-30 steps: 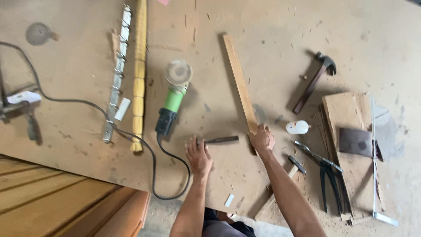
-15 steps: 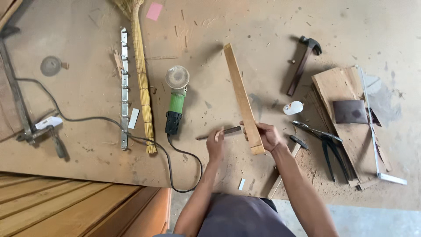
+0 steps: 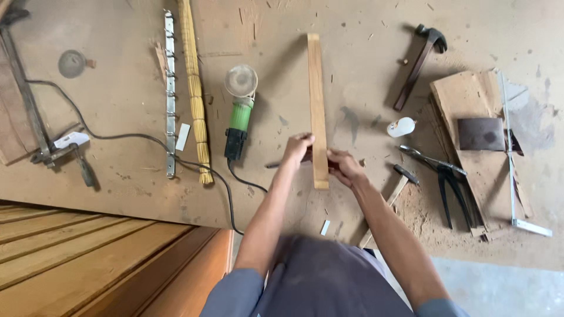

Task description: The person sands a piece of wood using a power sander and then uses a hammer and a chisel on the wood.

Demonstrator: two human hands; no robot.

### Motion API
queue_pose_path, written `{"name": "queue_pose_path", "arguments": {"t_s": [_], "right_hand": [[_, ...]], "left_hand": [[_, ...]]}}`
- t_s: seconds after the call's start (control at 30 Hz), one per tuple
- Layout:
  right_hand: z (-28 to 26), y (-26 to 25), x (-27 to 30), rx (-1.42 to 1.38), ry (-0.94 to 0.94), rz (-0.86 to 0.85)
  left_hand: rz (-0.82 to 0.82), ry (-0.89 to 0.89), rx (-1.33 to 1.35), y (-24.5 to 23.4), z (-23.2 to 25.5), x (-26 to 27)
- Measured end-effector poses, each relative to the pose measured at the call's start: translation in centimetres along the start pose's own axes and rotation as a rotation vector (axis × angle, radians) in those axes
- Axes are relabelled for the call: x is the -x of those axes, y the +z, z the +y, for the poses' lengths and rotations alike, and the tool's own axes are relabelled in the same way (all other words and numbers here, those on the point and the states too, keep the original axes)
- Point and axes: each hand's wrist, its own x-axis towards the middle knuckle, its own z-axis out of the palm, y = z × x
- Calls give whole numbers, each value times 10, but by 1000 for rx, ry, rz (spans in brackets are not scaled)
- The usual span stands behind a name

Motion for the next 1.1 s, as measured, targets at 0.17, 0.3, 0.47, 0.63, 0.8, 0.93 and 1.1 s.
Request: {"name": "queue_pose_path", "arguments": {"t_s": [0.17,0.3,0.47,0.63,0.8,0.93,1.1], "right_hand": [[-9,-8,-9,199,-76,7],[18,-46,-4,241,-117,101],[74,-83,50,426,-89,333],[115,-103,95,829,-303,740],[133,-123,97,982,-118,812],[138,-122,87,1042,-158,852],[136,-120,90,1020,-124,854]], "left_hand": [[22,33,-159,-5,13,-27],[16,37,1,-18,-4,-73],[211,64,-38,-21,36,-64],[323,111,-79,-41,52,-91],[185,272,-628,-17,152,12],[163,336,-913,-19,111,-49],[-246,22,35,-4,114,-52]]}}
